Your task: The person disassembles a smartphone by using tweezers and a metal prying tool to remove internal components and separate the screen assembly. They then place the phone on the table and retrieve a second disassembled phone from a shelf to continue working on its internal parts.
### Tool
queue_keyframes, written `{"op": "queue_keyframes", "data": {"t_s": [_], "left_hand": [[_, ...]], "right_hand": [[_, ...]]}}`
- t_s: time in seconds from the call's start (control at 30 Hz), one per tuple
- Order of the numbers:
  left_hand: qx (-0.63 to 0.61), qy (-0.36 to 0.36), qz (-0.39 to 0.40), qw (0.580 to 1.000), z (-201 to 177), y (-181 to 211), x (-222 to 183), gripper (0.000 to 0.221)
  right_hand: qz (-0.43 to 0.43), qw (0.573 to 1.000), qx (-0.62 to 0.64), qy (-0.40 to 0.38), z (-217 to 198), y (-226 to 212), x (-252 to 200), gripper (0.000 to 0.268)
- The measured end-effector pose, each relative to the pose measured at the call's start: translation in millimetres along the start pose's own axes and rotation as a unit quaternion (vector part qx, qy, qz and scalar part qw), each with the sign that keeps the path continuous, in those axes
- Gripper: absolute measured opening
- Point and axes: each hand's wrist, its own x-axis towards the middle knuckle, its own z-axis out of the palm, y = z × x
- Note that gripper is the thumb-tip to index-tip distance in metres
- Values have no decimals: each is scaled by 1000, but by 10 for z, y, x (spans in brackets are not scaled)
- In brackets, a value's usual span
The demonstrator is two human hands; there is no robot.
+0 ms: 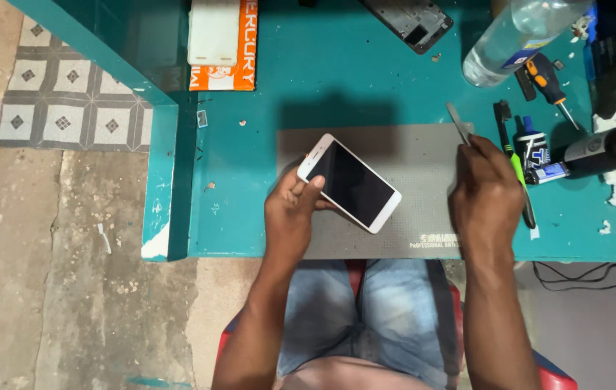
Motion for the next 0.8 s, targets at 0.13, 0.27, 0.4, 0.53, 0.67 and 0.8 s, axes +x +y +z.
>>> {"op": "queue_keyframes", "data": {"t_s": [0.13,0.27,0.4,0.53,0.67,0.8], "left_hand": [[-12,-15,21,1000,-11,-57,98,32],[-9,-14,1,1000,-34,-85,153,32],[-24,-17,9,1000,-34,-97,205,34],[-16,-25,17,999,-34,-62,168,37],[-13,-43,11,999,-33,-24,131,37],[-21,-46,5,999,-48,-2,115,40]], "right_hand": [[-49,999,-23,-5,70,27,21,16],[-74,997,-14,-16,131,87,62,18],[-90,995,-34,-26,153,78,103,18],[-92,994,-40,-30,164,79,129,17],[-91,995,-38,-28,161,94,104,21],[-72,997,-3,-22,122,46,84,24]]}}
